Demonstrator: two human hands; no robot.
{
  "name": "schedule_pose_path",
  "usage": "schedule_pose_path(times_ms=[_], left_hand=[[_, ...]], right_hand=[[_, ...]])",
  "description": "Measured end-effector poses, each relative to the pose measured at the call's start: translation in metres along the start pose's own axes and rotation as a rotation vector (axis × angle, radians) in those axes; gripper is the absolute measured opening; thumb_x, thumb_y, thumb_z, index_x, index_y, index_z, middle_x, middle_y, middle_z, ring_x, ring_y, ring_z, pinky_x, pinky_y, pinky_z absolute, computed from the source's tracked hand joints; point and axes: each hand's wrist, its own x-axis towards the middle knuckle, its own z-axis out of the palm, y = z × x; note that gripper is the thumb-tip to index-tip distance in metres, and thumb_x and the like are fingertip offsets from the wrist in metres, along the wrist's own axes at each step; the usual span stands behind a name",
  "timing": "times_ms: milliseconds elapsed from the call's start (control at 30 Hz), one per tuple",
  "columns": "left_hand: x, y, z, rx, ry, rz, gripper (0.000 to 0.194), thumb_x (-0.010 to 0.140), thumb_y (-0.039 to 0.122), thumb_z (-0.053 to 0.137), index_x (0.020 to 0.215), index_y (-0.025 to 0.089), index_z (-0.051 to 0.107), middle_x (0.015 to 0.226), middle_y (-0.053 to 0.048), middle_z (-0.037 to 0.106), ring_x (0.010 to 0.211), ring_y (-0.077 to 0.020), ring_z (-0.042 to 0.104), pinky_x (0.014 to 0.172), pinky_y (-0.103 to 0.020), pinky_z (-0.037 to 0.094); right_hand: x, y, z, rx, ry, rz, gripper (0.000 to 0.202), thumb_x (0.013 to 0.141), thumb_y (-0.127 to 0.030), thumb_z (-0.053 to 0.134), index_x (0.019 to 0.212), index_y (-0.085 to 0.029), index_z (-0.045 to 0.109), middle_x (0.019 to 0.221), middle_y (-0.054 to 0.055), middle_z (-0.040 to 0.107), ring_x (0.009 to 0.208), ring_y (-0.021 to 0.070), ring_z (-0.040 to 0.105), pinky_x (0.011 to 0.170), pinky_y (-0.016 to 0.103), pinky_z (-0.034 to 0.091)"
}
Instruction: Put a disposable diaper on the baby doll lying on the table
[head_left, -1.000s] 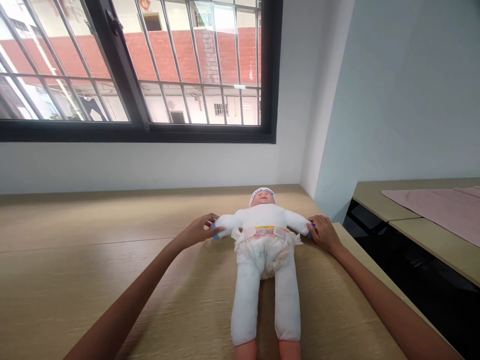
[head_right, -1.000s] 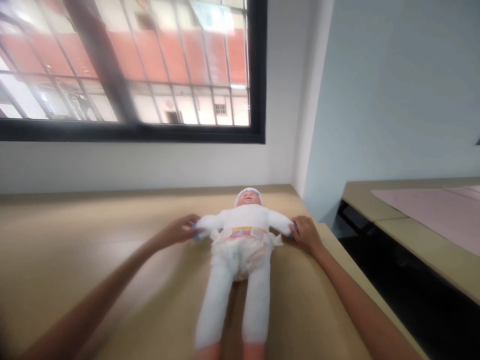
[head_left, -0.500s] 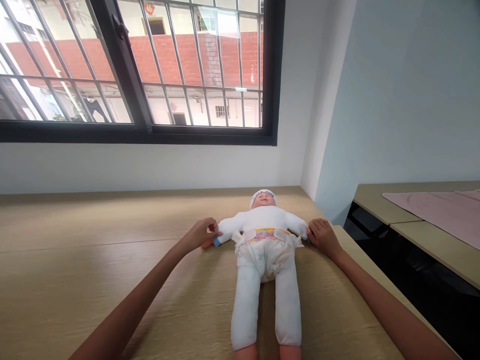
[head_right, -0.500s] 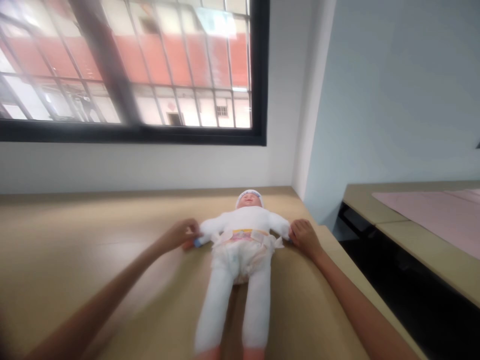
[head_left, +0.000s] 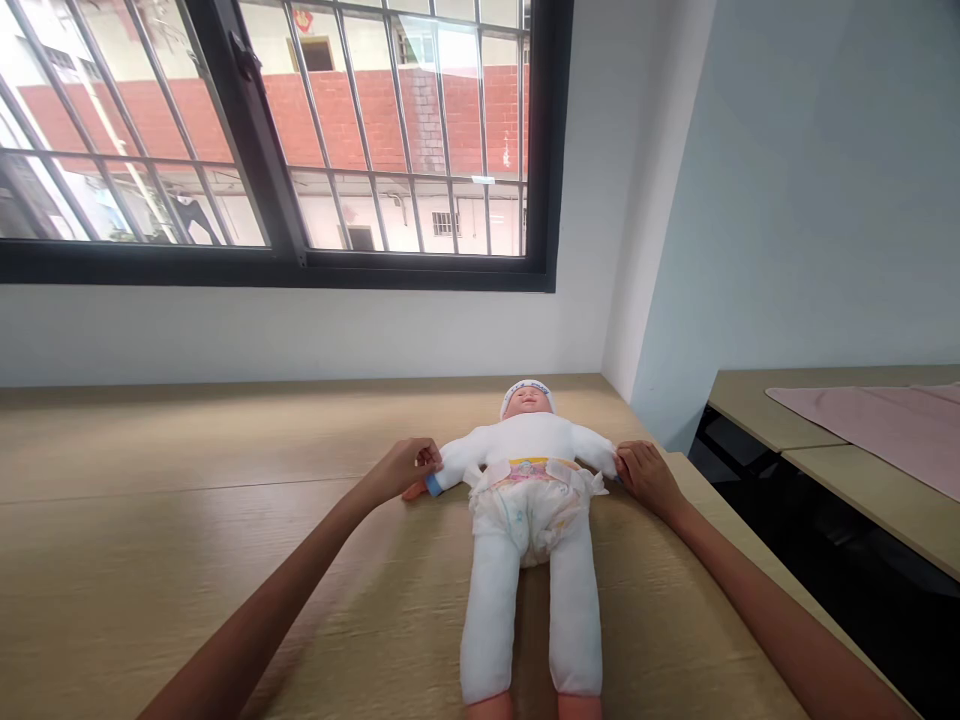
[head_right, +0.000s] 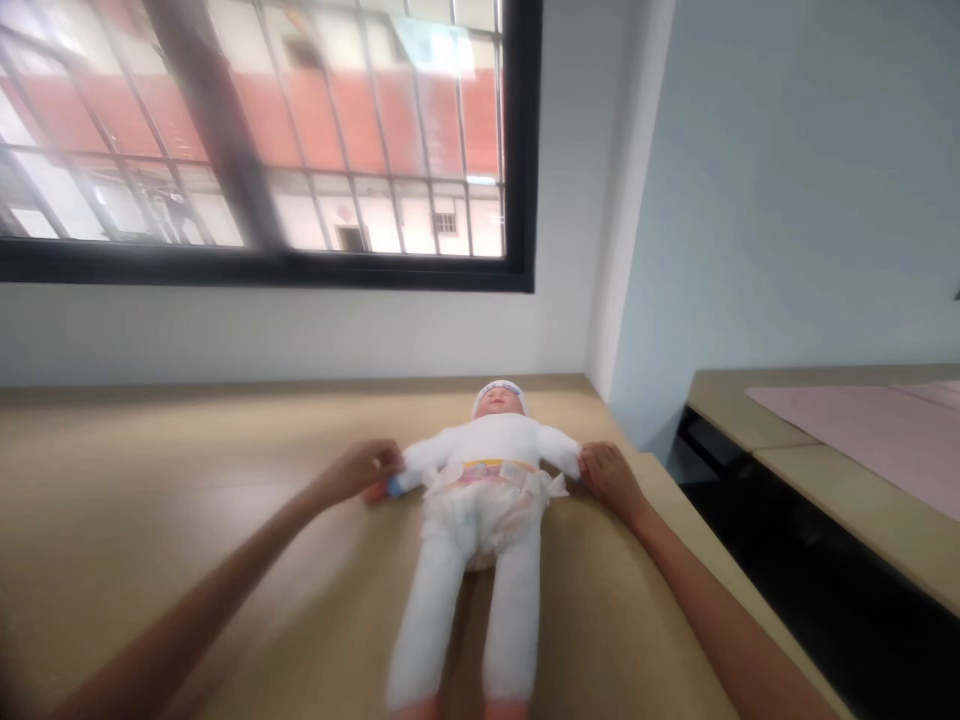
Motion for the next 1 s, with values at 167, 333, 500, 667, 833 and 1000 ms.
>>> schedule_pose_path(times_ms=[167, 333, 500, 667, 833, 1000], left_hand=[[-0.004, 0.016, 0.000, 0.011, -0.102, 0.023, 0.010, 0.064, 0.022, 0.047, 0.064, 0.017, 0.055, 0.070, -0.002, 0.061, 0.065, -0.0150, 0.054, 0.061, -0.025, 0.039], [-0.004, 0.022, 0.002, 0.087, -0.122, -0.028, 0.009, 0.064, 0.023, 0.046, 0.062, 0.017, 0.052, 0.067, -0.001, 0.058, 0.062, -0.0133, 0.049, 0.059, -0.024, 0.036], [-0.001, 0.007, -0.001, 0.085, -0.173, -0.034, 0.008, 0.061, 0.023, 0.047, 0.061, 0.017, 0.052, 0.066, -0.002, 0.058, 0.063, -0.0150, 0.052, 0.058, -0.024, 0.036], [0.000, 0.001, -0.006, 0.071, -0.213, -0.042, 0.009, 0.061, 0.025, 0.048, 0.061, 0.017, 0.052, 0.065, -0.002, 0.057, 0.063, -0.0153, 0.052, 0.059, -0.024, 0.037], [-0.001, 0.002, -0.004, -0.018, 0.100, -0.042, 0.033, 0.069, 0.052, 0.054, 0.072, 0.019, 0.049, 0.075, -0.003, 0.059, 0.070, -0.0184, 0.055, 0.063, -0.027, 0.043], [-0.002, -0.005, 0.013, -0.036, 0.082, 0.036, 0.063, 0.063, 0.055, 0.066, 0.112, 0.017, 0.049, 0.113, -0.011, 0.059, 0.101, -0.0265, 0.057, 0.081, -0.033, 0.048]], right_hand=[[-0.005, 0.003, 0.006, -0.008, -0.019, -0.079, 0.017, 0.093, -0.013, 0.037, 0.091, -0.018, 0.054, 0.094, 0.010, 0.060, 0.089, 0.0210, 0.053, 0.086, 0.037, 0.040], [-0.004, 0.002, 0.005, -0.009, 0.003, -0.110, 0.017, 0.092, -0.013, 0.038, 0.088, -0.018, 0.054, 0.091, 0.009, 0.060, 0.086, 0.0213, 0.053, 0.084, 0.036, 0.040], [0.003, -0.002, 0.002, -0.072, -0.021, -0.072, 0.021, 0.092, -0.014, 0.034, 0.082, -0.017, 0.053, 0.081, 0.009, 0.058, 0.079, 0.0217, 0.050, 0.076, 0.034, 0.038], [0.008, -0.005, 0.001, -0.098, -0.087, -0.037, 0.026, 0.091, -0.015, 0.031, 0.075, -0.017, 0.051, 0.073, 0.008, 0.055, 0.071, 0.0210, 0.047, 0.069, 0.034, 0.037], [0.007, -0.003, 0.002, -0.014, 0.052, 0.003, 0.021, 0.094, -0.026, 0.036, 0.092, -0.014, 0.054, 0.084, 0.010, 0.060, 0.079, 0.0217, 0.053, 0.074, 0.034, 0.043], [0.000, -0.001, 0.005, 0.016, 0.147, 0.019, 0.023, 0.094, -0.028, 0.037, 0.103, -0.013, 0.053, 0.094, 0.013, 0.062, 0.091, 0.0244, 0.056, 0.081, 0.038, 0.045]])
